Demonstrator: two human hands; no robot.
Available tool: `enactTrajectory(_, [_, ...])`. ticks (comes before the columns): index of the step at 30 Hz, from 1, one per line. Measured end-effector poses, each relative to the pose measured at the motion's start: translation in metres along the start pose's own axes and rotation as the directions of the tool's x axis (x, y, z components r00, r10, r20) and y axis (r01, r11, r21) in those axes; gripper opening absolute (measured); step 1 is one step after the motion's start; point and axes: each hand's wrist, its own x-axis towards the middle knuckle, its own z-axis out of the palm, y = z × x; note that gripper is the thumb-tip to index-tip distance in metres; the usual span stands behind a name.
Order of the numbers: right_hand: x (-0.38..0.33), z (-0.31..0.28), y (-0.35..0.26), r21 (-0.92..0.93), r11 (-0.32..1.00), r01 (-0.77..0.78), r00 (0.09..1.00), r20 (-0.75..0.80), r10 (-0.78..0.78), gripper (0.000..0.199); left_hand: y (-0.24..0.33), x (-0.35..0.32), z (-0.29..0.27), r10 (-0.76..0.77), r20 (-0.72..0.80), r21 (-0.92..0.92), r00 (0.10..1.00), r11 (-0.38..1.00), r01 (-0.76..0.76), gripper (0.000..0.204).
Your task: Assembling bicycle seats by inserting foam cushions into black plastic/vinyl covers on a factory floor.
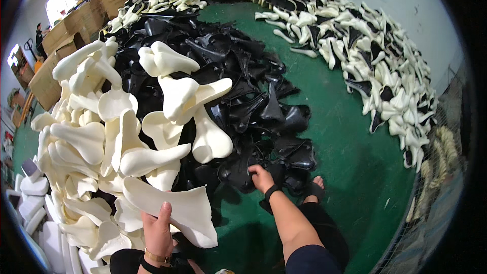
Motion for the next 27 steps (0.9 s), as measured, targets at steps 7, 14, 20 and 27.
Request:
enactTrajectory(7, [0.016, -0.156, -0.162, 0.514, 0.857, -0.042, 0.998, 0.066, 0.009, 0.052, 0.012, -0.015, -0.007, 0.013, 0.1, -0.145, 0.995, 0.989, 0.001, 0.067])
enactTrajectory(14, [-0.099, -0.238, -0.278, 0.936, 0.32, -0.147, 0.989, 0.151, 0.012, 0.029, 0.017, -0.029, -0.005, 0.076, 0.105, -0.206, 0.992, 0.977, -0.053, 0.055])
enactTrajectory(20, [-0.187, -0.197, -0.283, 0.954, 0.206, -0.219, 0.961, 0.247, -0.123, 0.042, 0.023, -0.038, -0.013, -0.074, 0.337, -0.3, 0.939, 0.936, 0.182, 0.036])
enactTrajectory(27, [-0.219, -0.135, -0.273, 0.335, 0.914, 0.229, 0.969, -0.171, -0.18, 0.015, 0.01, -0.037, -0.013, -0.277, 0.375, -0.254, 0.885, 0.887, 0.385, 0.051])
